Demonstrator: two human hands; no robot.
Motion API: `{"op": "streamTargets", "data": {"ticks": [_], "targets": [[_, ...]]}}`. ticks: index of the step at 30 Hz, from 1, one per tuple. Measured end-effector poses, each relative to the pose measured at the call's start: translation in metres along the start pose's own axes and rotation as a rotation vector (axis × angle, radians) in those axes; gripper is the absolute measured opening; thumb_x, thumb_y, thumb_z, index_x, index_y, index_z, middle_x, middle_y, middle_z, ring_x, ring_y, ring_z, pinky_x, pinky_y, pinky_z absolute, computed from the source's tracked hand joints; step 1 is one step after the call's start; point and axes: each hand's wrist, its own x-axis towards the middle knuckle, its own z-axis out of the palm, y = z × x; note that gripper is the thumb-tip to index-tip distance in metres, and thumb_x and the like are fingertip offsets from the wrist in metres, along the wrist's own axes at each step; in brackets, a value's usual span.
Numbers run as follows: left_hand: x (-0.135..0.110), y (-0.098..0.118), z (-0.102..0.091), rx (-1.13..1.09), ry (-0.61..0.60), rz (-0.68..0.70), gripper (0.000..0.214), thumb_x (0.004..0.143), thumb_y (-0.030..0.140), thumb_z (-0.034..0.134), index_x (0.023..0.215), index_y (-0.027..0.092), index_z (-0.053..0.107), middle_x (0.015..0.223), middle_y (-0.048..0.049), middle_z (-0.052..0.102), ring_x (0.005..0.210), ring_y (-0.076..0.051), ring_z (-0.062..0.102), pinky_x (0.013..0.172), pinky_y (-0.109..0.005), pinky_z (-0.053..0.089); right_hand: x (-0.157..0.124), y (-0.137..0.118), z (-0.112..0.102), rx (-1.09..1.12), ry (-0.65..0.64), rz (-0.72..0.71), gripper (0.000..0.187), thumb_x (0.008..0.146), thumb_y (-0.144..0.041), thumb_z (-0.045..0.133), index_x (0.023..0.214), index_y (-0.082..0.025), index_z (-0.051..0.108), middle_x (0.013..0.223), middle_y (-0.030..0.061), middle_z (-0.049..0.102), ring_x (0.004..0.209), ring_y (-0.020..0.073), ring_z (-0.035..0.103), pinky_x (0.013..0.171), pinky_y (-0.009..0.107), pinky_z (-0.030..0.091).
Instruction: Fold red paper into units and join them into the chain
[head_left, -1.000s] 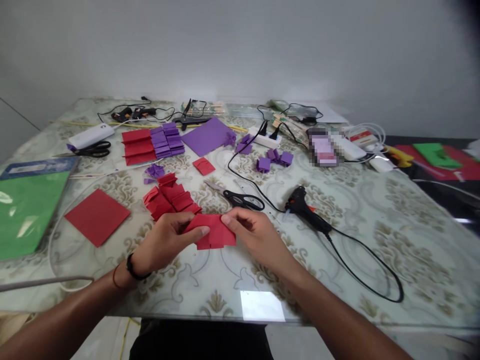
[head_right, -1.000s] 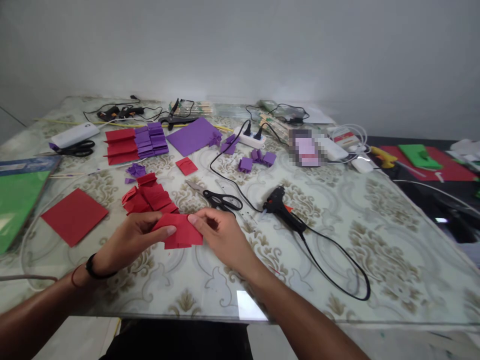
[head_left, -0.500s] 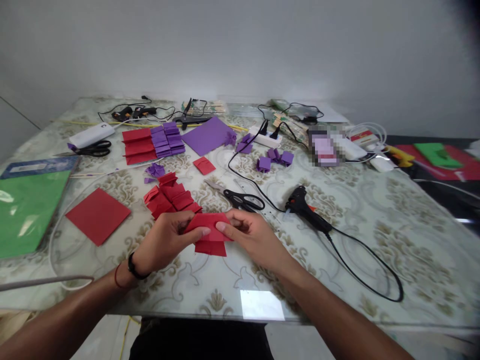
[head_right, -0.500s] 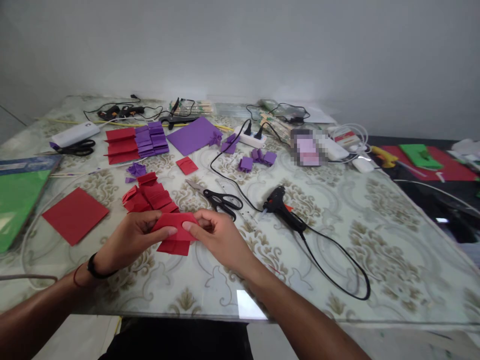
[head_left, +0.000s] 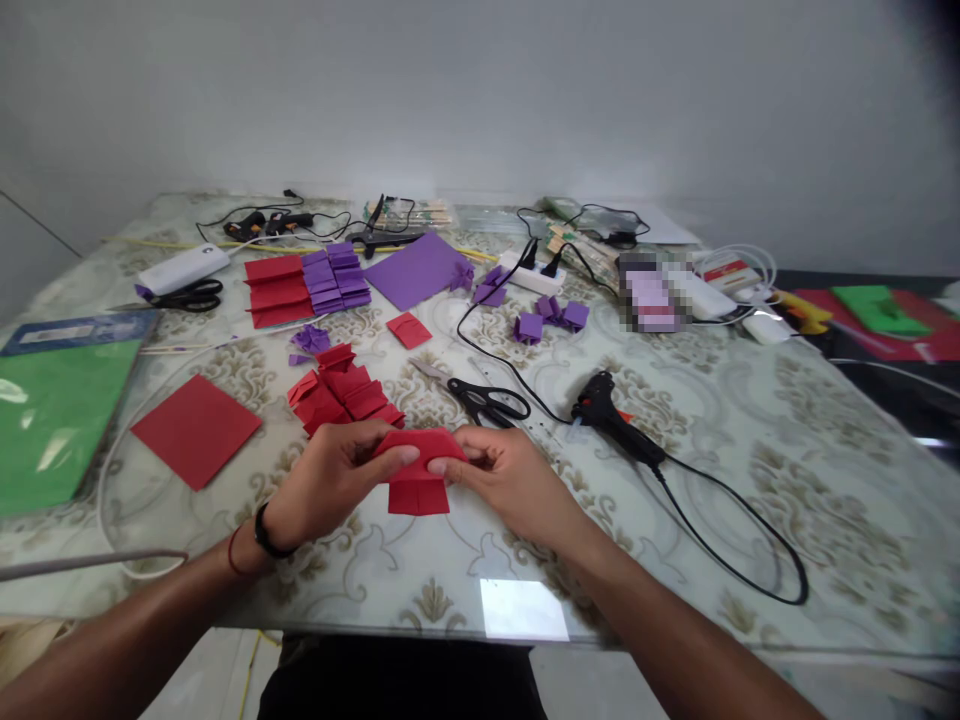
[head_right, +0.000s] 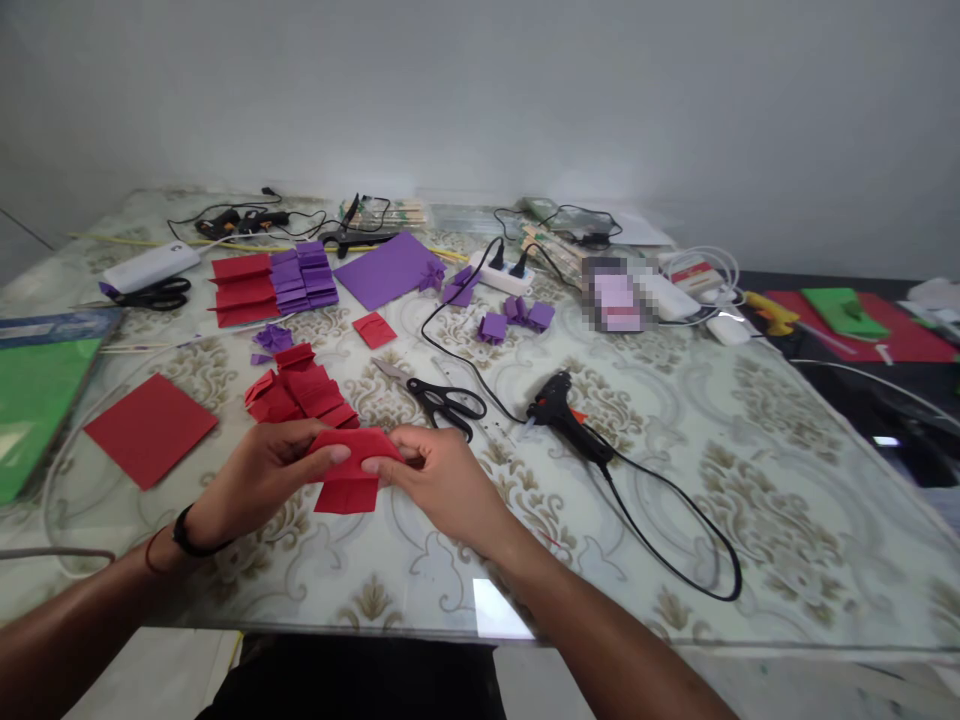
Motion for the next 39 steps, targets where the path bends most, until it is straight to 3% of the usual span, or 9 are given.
{"op": "streamTargets", "data": {"ticks": [5, 10, 17, 23, 30, 35, 39], "targets": [[0.0003, -0.0003, 0.0001, 0.043, 0.014, -0.004, 0.042, 0.095, 0.040, 0.068, 0.062, 0.016, 0.056, 0.057, 0.0059, 0.037, 0.053, -0.009, 0.032, 0.047, -0.023, 0.023, 0.0002, -0.0002, -0.0003, -0.055, 0.036, -0.105, 0.035, 0.094, -0.049, 0.067, 0.075, -0.019, 0.066, 0.062, -0.0037, 0.052, 0.057, 0.0119, 0.041, 0.053, 0.026, 0.031], [0.0000, 0.0000, 0.0018, -0.056, -0.062, -0.081, 0.025, 0.095, 0.037, 0.068, 0.089, 0.015, 0.077, 0.070, 0.0014, 0.065, 0.061, -0.011, 0.049, 0.054, -0.022, 0.036, 0.0002, -0.0001, -0.0002, -0.105, 0.037, -0.113, 0.033, 0.095, -0.045, 0.065, 0.077, -0.018, 0.070, 0.061, -0.0041, 0.048, 0.056, 0.0116, 0.037, 0.052, 0.026, 0.026], [-0.0015, -0.0003, 0.0014, -0.011, -0.046, -0.076, 0.027, 0.094, 0.037, 0.069, 0.088, 0.014, 0.081, 0.067, 0.0003, 0.067, 0.057, -0.010, 0.047, 0.052, -0.022, 0.033, -0.0008, -0.0006, 0.0064, -0.061, 0.049, -0.134, 0.020, 0.093, -0.038, 0.069, 0.097, -0.019, 0.074, 0.072, -0.0011, 0.069, 0.065, 0.0142, 0.056, 0.063, 0.026, 0.042], [-0.0012, 0.0025, 0.0006, -0.011, -0.049, -0.035, 0.032, 0.098, 0.040, 0.064, 0.085, 0.015, 0.080, 0.070, 0.0010, 0.067, 0.062, -0.011, 0.050, 0.057, -0.021, 0.039, -0.0002, 0.0003, 0.0064, -0.036, 0.056, -0.160, 0.021, 0.094, -0.037, 0.068, 0.085, -0.019, 0.070, 0.062, -0.0043, 0.060, 0.057, 0.0114, 0.047, 0.057, 0.025, 0.038], [-0.0018, 0.0001, 0.0006, 0.077, -0.060, 0.016, 0.032, 0.098, 0.038, 0.064, 0.083, 0.015, 0.081, 0.062, 0.0030, 0.061, 0.057, -0.010, 0.046, 0.052, -0.021, 0.034, 0.0000, -0.0005, 0.0075, -0.076, 0.042, -0.180, 0.021, 0.096, -0.037, 0.065, 0.086, -0.019, 0.069, 0.063, -0.0040, 0.059, 0.060, 0.0123, 0.050, 0.059, 0.025, 0.039], [0.0004, -0.0010, 0.0009, 0.045, -0.106, 0.013, 0.030, 0.099, 0.038, 0.062, 0.092, 0.016, 0.083, 0.078, -0.0009, 0.076, 0.067, -0.014, 0.061, 0.061, -0.022, 0.045, 0.0007, 0.0014, 0.0048, -0.085, 0.039, -0.177, 0.026, 0.096, -0.039, 0.064, 0.082, -0.019, 0.068, 0.059, -0.0045, 0.054, 0.056, 0.0122, 0.045, 0.056, 0.025, 0.035], [-0.0005, 0.0007, 0.0009, 0.101, -0.067, 0.040, 0.031, 0.100, 0.037, 0.062, 0.091, 0.016, 0.083, 0.074, -0.0005, 0.076, 0.064, -0.013, 0.058, 0.058, -0.022, 0.043, 0.0000, -0.0013, 0.0033, -0.115, 0.055, -0.169, 0.023, 0.095, -0.037, 0.064, 0.082, -0.018, 0.069, 0.061, -0.0031, 0.059, 0.058, 0.0128, 0.048, 0.057, 0.025, 0.036]]}}
